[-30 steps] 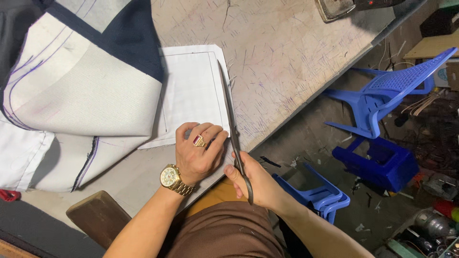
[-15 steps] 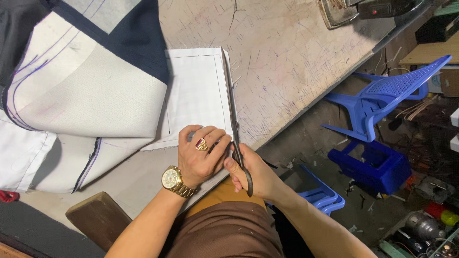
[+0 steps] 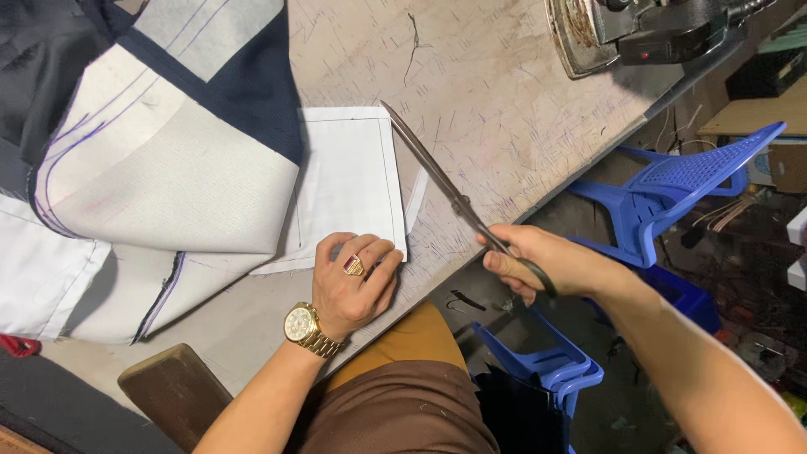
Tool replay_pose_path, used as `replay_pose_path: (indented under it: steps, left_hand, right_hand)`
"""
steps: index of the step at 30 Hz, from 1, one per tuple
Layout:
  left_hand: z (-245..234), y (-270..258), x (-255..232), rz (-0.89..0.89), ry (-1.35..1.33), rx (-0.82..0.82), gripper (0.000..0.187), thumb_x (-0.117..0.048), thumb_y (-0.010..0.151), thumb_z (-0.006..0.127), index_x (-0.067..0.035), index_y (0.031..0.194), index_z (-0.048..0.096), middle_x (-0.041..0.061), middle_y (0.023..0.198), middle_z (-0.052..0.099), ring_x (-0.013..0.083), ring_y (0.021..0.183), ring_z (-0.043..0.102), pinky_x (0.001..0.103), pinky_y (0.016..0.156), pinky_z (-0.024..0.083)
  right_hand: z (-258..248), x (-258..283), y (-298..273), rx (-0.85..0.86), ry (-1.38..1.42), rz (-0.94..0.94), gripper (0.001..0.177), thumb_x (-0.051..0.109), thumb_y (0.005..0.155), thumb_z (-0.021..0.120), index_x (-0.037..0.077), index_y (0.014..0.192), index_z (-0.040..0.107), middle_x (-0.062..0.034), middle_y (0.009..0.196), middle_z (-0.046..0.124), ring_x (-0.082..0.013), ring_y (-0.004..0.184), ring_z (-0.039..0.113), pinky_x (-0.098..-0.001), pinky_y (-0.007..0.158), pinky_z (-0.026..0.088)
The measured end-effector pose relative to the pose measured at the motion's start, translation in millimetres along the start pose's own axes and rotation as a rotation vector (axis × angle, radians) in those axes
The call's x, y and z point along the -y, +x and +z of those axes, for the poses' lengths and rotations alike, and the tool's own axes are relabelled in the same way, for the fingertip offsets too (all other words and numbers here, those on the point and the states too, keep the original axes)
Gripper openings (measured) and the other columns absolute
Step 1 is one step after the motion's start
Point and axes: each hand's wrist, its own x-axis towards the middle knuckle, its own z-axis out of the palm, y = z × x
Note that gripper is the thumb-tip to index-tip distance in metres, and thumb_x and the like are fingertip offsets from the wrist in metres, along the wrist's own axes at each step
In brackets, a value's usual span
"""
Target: The person manipulates dark fabric and white lining on a workbench, uses an iron to press seams, and cuts fabric along a paper template with large shears.
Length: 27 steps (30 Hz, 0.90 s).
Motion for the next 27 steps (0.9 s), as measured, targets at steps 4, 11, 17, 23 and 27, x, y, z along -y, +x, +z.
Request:
replay_pose_path:
  steps: [4,11,17,23,27]
  left_hand:
    - [1,-4,0,-0.012,0.019,0.013,0.015,-0.015,0.096,0.061,-0.011,0.102,0.073,0.007,0.097,0.07,0.0255,0.09,0.07,0.048,0.091,0.047]
    - [3,32,6,-0.071,0.128,0.171,0.03,-0.018,0.098,0.062,-0.009,0.127,0.064,0.014,0.124,0.067,0.0307,0.117,0.065,0.055,0.109,0.041]
    - [66,132,64,-0.184,0.483,0.481,0.088,-0.058,0.095,0.066,-0.001,0.157,0.041,0.027,0.164,0.031,0.0414,0.153,0.031,0.065,0.123,0.015]
    - [101,58,-119,0.181,-0.628,1.431,0.059,-0.068,0.088,0.038,-0.031,0.125,0.067,0.006,0.116,0.075,0.0343,0.105,0.071,0.051,0.08,0.059]
    - [104,94,-62,0.311,-0.605,0.579,0.027,-0.026,0.096,0.061,-0.006,0.114,0.067,0.014,0.116,0.066,0.0346,0.108,0.064,0.046,0.099,0.053]
  right_hand:
    - [-21,8,1,-0.061,-0.165,-0.015,0.043,0.032,0.096,0.066,-0.008,0.11,0.061,-0.008,0.048,0.055,-0.0184,0.036,0.061,-0.0324,0.04,0.057]
    - [-12,-23,-15,-0.036,0.084,-0.096,0.035,0.027,0.101,0.059,-0.008,0.107,0.06,-0.0078,0.046,0.053,-0.018,0.034,0.059,-0.0331,0.037,0.057]
    - [-4,-67,-92,-0.122,0.171,-0.12,0.084,0.061,0.081,0.06,0.006,0.143,0.049,-0.006,0.059,0.051,-0.0139,0.043,0.051,-0.0323,0.041,0.055]
    - [6,-91,-146,-0.286,0.296,-0.25,0.088,0.067,0.08,0.062,0.001,0.137,0.051,-0.007,0.058,0.05,-0.0167,0.039,0.052,-0.0345,0.035,0.058]
    - [-16,-156,-160,-0.298,0.635,0.003,0.113,0.063,0.061,0.076,0.005,0.151,0.041,-0.0177,0.06,0.053,-0.0264,0.043,0.05,-0.0434,0.043,0.049]
